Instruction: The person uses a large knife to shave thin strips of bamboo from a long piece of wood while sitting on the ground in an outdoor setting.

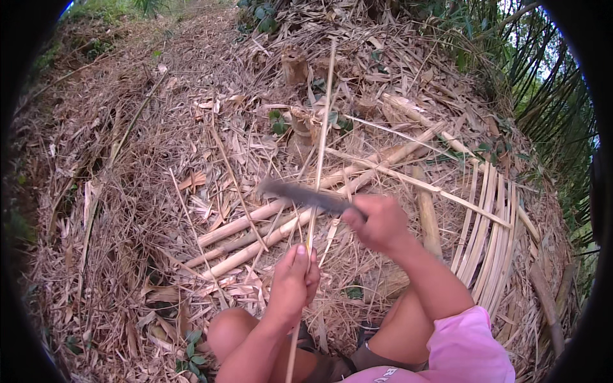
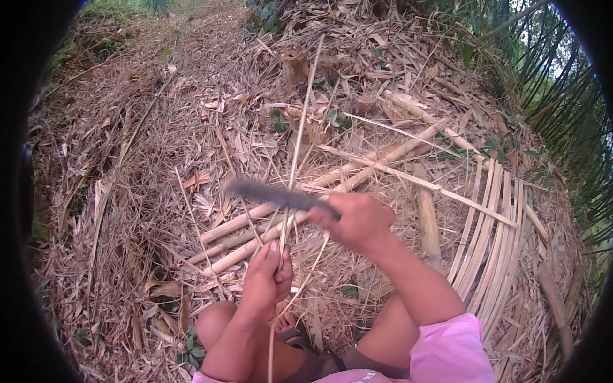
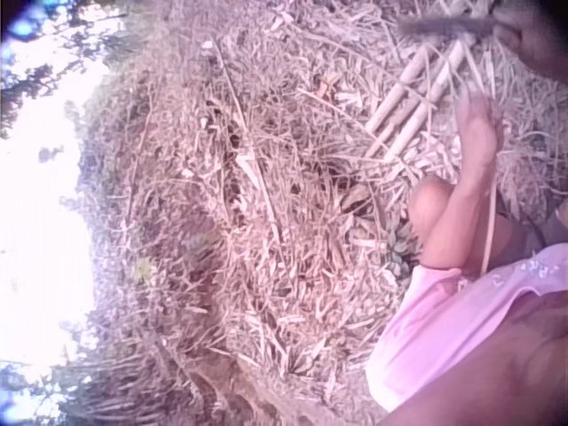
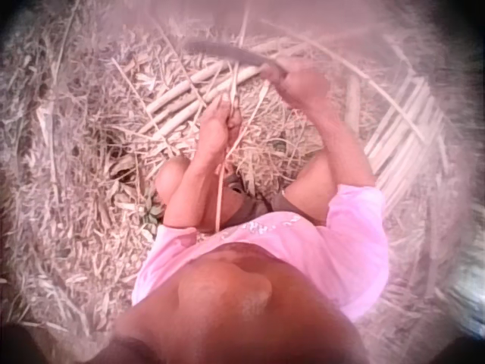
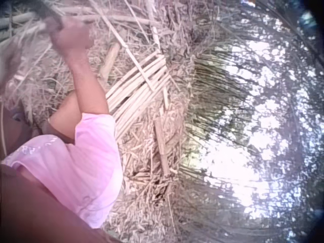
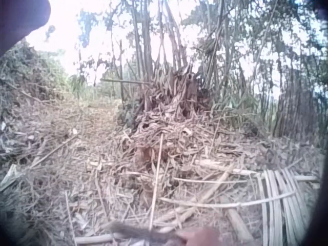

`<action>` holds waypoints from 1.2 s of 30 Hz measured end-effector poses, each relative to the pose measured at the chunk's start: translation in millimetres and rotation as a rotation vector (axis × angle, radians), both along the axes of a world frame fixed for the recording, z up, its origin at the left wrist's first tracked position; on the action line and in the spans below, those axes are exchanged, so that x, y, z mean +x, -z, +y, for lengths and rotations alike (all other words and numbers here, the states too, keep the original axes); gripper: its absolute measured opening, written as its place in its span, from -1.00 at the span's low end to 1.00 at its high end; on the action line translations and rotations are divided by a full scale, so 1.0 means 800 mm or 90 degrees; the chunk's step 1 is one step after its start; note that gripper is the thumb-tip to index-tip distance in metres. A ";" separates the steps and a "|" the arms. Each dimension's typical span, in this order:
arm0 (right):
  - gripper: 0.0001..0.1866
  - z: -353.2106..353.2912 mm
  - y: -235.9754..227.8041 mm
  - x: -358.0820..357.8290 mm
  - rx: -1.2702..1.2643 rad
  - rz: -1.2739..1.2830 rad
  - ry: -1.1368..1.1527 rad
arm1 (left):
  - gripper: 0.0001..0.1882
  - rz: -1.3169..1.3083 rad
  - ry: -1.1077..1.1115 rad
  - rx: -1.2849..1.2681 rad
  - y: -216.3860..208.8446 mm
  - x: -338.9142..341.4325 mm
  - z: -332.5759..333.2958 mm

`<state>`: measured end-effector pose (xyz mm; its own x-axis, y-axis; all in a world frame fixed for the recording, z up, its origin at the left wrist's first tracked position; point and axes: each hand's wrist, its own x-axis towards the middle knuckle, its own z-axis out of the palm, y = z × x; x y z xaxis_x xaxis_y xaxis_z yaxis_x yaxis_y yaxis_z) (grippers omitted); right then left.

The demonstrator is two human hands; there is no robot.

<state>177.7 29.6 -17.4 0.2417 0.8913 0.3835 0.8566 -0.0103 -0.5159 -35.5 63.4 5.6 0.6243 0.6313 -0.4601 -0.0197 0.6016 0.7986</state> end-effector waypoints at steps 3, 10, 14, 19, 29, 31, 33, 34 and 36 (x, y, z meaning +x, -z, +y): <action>-0.27 -0.001 -0.004 -0.049 0.077 -0.113 -0.061 | -0.76 0.053 -0.068 -0.044 -0.013 0.013 0.004; -0.27 0.014 0.020 -0.031 0.060 -0.135 -0.065 | -0.73 0.065 -0.022 0.024 -0.001 0.018 0.003; -0.26 0.013 0.043 -0.003 0.077 -0.178 -0.051 | -0.69 0.076 -0.021 0.042 0.009 0.022 -0.004; -0.25 0.021 0.045 0.019 0.114 -0.304 -0.017 | -0.67 0.116 -0.008 0.108 0.013 0.015 -0.006; -0.20 0.024 0.068 0.018 0.007 -0.121 0.058 | -0.67 0.068 -0.016 -0.021 0.002 0.000 0.007; -0.24 0.019 0.054 -0.017 0.016 -0.150 0.007 | -0.64 0.092 0.003 -0.015 0.009 -0.009 0.010; -0.25 0.022 0.041 -0.024 0.079 -0.224 -0.042 | -0.63 0.152 0.048 0.036 0.029 -0.010 0.002; -0.24 0.029 0.046 -0.014 0.087 -0.225 -0.044 | -0.63 0.208 0.062 0.097 0.034 -0.011 -0.002; -0.22 0.046 0.067 0.036 0.032 -0.176 0.029 | -0.63 0.186 0.057 0.107 0.023 -0.008 -0.010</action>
